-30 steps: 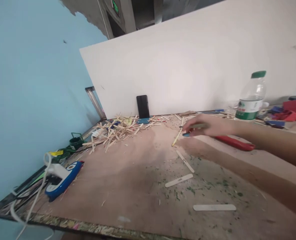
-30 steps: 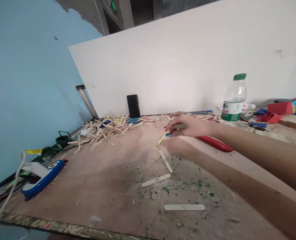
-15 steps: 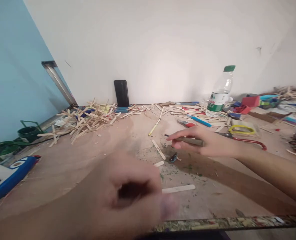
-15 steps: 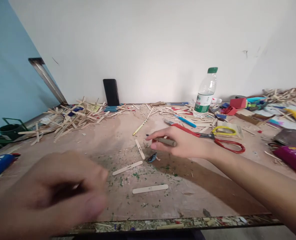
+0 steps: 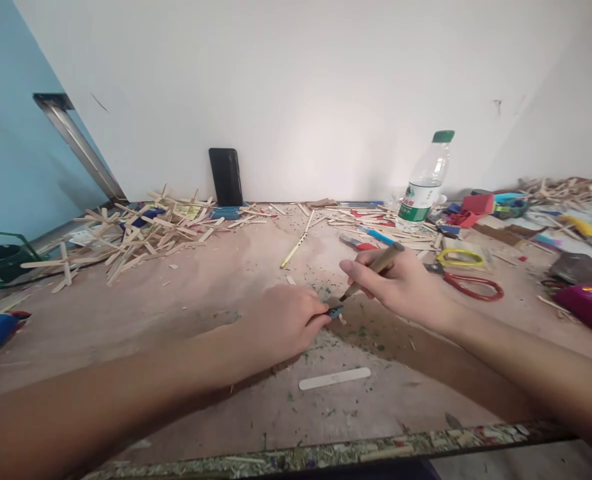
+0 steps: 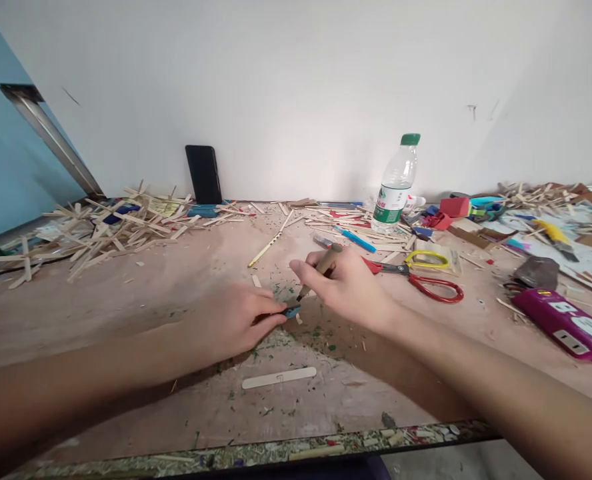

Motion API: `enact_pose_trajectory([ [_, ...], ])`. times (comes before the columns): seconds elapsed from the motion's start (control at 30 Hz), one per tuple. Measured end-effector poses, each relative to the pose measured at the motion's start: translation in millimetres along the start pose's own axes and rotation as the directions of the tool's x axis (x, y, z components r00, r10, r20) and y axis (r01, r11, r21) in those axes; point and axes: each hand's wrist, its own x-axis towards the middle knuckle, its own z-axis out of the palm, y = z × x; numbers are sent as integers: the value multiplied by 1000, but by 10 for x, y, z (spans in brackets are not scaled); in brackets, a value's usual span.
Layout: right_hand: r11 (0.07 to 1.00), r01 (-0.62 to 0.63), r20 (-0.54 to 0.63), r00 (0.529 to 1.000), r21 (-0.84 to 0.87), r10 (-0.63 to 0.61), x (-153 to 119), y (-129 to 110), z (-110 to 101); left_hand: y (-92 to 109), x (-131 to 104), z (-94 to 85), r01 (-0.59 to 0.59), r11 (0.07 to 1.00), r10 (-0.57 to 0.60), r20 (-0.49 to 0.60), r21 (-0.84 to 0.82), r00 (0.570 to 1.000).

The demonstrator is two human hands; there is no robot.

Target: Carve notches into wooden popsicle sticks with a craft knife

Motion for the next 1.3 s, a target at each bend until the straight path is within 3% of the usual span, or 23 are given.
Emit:
enact_pose_trajectory([
  [0.23,999,50,-67,997,-5,-50,-37,-48,62,-37,7,129,-16,1000,16,-43,-2,999],
  [0.4,998,66,-79,995,-26,-67,-47,-60,125,-32,14,145,-15,1000,14,-73,-11,997],
  [0.53,995,94,-21,995,-45,-95,-67,-90,156,-33,25,148,-14,1000,12,-79,-22,997],
  [0.77,989,111,-92,989,-95,-120,-74,-91,139,-39,37,151,-9,1000,7,-91,-26,996],
  [1.3,991,50,-214,974,-125,-76,-122,-93,141,-54,31,186,-50,998,44,-146,-38,988],
])
